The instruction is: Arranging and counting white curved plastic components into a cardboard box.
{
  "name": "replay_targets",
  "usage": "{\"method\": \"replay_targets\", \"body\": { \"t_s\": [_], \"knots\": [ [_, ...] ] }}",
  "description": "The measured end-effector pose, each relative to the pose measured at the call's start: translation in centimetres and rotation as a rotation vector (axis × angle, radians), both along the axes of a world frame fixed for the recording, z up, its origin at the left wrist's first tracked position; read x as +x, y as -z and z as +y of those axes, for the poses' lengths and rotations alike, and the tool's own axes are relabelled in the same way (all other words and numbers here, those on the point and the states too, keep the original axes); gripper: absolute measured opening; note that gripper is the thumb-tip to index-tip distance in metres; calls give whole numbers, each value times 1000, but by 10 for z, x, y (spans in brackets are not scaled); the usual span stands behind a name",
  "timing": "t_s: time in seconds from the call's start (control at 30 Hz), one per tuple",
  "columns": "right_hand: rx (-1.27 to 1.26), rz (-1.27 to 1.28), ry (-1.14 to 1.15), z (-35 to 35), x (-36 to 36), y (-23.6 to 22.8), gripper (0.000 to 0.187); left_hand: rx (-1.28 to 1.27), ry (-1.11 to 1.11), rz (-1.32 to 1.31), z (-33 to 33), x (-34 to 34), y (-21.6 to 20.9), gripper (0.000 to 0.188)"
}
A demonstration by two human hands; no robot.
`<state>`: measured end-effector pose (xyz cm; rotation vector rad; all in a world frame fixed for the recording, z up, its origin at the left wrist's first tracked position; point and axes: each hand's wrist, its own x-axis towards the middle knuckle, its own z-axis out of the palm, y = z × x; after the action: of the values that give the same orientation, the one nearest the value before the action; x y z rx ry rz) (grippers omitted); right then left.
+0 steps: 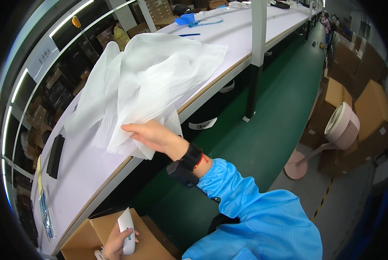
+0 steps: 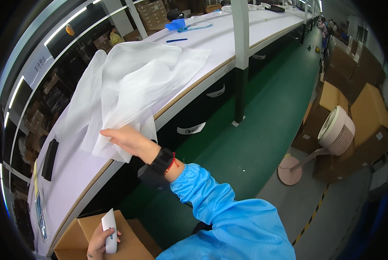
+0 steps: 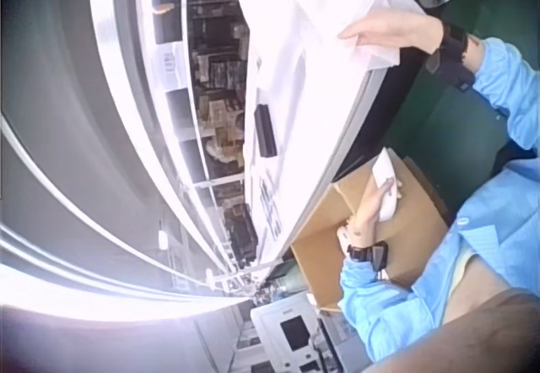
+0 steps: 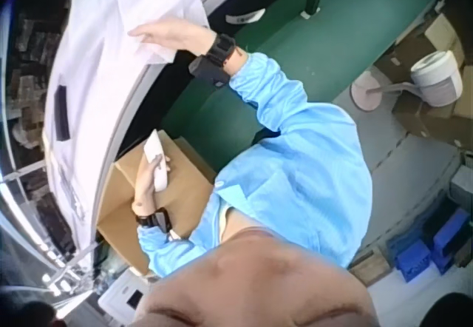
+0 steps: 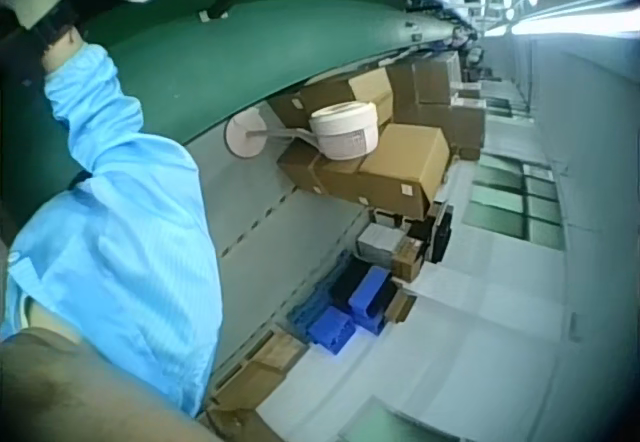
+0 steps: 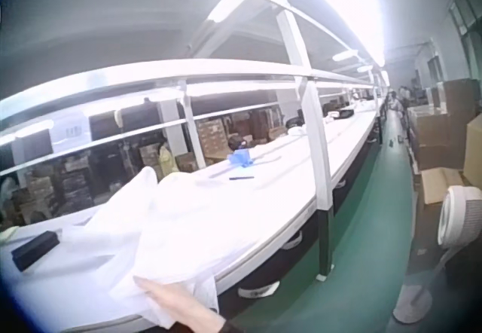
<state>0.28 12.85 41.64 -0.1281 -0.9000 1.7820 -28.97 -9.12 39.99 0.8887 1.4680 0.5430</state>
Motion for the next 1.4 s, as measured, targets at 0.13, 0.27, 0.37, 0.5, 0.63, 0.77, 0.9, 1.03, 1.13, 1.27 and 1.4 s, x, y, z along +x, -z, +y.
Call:
{"method": "replay_targets", "body": {
  "t_s": [0.13,0.27,0.37,0.5,0.63,0.77,0.9,1.03,1.13,1.27,1.4],
  "knots": [
    [45,-429,216,-25,30,-15,31,60,-10,-22,-6,-3,1,56],
    [184,-1271,1386,-35,47,-8,31,119,101,39,-9,18,-22,31],
    [386,-1322,1927,-24,54,-3,30,124,121,24,-12,18,-21,32],
    [405,-1908,1137,-5,25,-5,22,154,152,44,-14,15,-20,34],
    [728,-1750,878,8,-7,-15,27,182,147,41,-16,17,-22,33],
    [977,-1478,657,16,-22,-14,29,201,171,34,-17,13,-21,32],
    [965,-1171,984,14,-9,-5,26,199,158,40,-15,14,-18,33],
    [521,-964,675,-23,33,-12,39,215,147,41,-19,11,-21,34],
    [396,-911,516,-33,72,7,42,230,154,16,-17,18,-23,40],
    [262,-926,287,-32,99,60,38,220,158,21,-21,20,-26,49],
    [3,-1041,141,-14,127,179,33,186,153,33,-22,19,-21,51]
  ]
}}
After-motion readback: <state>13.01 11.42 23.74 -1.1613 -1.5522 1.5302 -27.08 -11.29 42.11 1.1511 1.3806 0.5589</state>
